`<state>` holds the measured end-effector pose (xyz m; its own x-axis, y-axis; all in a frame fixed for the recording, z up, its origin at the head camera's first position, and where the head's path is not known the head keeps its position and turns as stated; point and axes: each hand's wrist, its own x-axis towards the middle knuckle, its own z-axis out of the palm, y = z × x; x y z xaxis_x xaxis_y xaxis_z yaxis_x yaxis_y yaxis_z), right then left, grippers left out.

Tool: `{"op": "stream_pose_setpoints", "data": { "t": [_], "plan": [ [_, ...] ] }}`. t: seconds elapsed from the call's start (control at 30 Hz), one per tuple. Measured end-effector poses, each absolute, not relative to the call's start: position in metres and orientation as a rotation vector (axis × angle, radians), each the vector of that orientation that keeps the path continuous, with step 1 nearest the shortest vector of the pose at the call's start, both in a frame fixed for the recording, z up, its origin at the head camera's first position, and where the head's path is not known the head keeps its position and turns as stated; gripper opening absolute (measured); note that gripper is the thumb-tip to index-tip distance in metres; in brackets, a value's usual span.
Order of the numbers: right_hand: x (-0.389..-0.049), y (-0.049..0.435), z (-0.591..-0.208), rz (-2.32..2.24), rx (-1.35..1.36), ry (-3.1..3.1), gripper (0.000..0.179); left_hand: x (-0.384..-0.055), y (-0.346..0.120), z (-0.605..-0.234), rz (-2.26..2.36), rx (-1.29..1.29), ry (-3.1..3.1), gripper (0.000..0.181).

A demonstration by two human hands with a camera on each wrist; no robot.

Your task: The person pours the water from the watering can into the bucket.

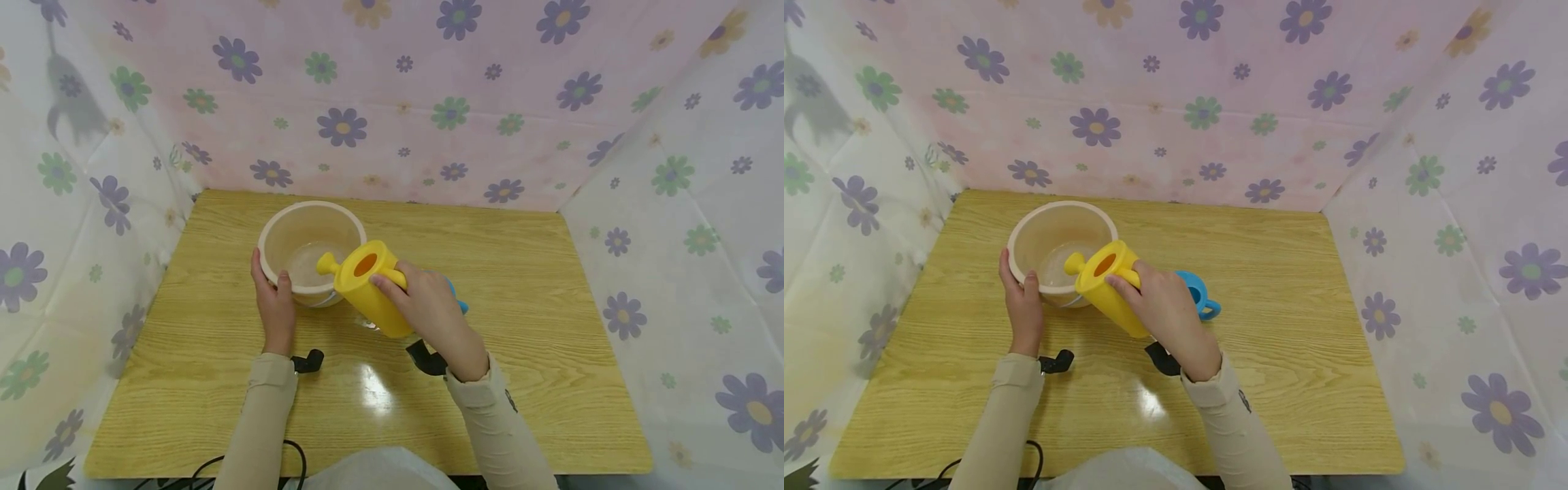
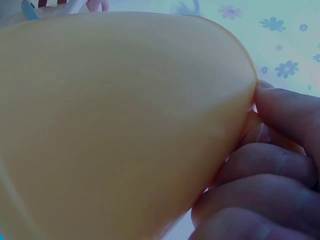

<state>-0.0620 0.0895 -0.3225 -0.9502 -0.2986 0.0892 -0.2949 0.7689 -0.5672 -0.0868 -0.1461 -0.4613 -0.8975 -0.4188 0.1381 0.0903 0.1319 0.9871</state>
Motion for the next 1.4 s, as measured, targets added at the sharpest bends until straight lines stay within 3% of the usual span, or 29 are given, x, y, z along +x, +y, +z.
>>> {"op": "stream_pose_setpoints", "data": {
  "t": [1.4],
  "plan": [
    [-0.078,0.075,-0.320,-0.943,-0.519,2.920,0.043,-0.088,-0.149,-0.464,-1.810,0.318,-2.050,0.058]
  ]
}}
